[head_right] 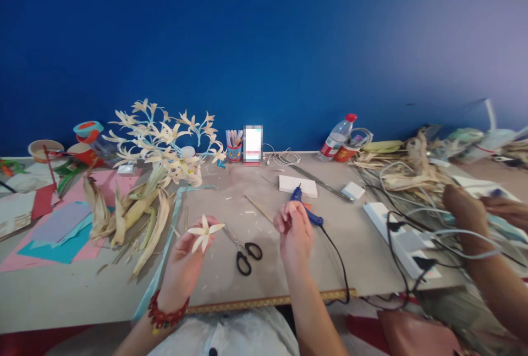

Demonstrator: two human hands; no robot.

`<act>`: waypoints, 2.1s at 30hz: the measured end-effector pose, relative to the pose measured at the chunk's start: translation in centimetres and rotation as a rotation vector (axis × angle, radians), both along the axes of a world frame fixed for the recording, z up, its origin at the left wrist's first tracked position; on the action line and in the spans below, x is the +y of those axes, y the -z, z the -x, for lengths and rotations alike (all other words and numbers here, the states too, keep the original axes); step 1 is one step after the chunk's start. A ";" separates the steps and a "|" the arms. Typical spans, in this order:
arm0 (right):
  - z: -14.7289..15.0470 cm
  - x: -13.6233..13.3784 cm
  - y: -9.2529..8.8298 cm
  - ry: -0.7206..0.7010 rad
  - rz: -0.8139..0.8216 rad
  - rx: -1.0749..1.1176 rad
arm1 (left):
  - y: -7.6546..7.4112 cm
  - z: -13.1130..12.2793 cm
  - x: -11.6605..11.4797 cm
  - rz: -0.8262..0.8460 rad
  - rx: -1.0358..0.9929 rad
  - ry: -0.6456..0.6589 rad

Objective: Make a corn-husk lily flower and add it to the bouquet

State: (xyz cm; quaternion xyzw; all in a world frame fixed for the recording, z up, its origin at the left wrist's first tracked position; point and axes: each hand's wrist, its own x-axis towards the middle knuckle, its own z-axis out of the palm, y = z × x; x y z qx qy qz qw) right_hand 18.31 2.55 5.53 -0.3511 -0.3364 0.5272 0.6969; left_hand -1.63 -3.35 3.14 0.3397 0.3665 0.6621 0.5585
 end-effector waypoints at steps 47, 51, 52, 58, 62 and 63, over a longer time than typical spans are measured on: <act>2.2 -2.0 1.8 -0.208 -0.192 -0.790 | -0.4 0.2 0.0 0.103 0.012 -0.048; 1.6 -1.1 2.6 -0.213 -0.210 -0.835 | -0.4 1.3 0.1 0.126 -0.019 -0.094; 1.4 -1.0 2.9 -0.193 -0.204 -0.833 | -0.4 1.7 0.1 0.124 -0.021 -0.120; 0.8 -0.8 3.7 -0.139 -0.061 -0.823 | 0.0 3.9 0.5 0.075 0.033 -0.244; -1.0 -0.3 3.8 -0.015 0.006 -0.728 | -0.8 5.9 1.0 -0.021 -0.002 -0.354; -1.8 -0.2 3.7 0.033 0.014 -0.686 | -1.2 6.8 0.9 -0.054 -0.012 -0.399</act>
